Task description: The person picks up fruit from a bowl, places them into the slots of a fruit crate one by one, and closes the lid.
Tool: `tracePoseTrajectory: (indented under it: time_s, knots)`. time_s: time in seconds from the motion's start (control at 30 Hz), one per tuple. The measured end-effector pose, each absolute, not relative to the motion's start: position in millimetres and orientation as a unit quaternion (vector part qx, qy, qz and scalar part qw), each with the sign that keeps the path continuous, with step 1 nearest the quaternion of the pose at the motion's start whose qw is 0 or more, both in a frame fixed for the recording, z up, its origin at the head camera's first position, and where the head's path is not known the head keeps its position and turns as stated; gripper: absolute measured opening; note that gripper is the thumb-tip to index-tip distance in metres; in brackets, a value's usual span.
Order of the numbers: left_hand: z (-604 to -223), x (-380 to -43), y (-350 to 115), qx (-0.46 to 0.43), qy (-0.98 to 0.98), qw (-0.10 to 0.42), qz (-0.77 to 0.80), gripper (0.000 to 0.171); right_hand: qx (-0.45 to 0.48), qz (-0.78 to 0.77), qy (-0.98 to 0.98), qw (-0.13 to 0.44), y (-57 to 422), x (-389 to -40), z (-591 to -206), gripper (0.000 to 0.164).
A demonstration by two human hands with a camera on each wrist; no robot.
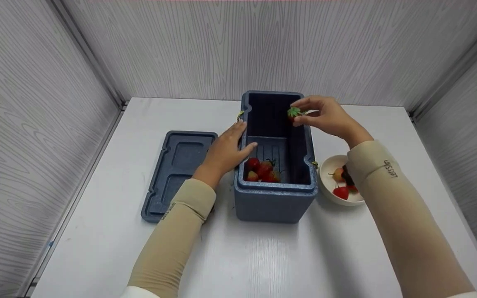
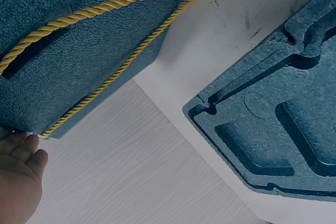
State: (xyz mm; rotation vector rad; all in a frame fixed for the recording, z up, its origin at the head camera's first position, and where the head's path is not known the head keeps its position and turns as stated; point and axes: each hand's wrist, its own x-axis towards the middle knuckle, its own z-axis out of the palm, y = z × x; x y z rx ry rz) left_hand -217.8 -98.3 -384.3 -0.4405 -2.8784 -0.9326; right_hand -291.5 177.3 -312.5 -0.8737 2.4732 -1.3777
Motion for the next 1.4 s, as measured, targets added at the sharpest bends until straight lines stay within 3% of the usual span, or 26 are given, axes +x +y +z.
tracePoseTrajectory:
  time_s: [0.2,0.7,1.4]
  knots:
    - [-385,-219,-99,-0.143,-0.941,0.043,-0.302,0.071,-0.312,-0.440,0.837,0.093,160,-289,-318,0.036]
    - [-383,-217,-96,-0.135,-0.941,0.039,-0.307,0.072,-0.367,-0.419,0.807,0.195,131,-284,-337,0.033]
    - [-383,-215,-94,-0.135,-0.942,0.037,-0.306,0.072,-0.358,-0.282,0.845,0.280,114,-277,-346,0.034]
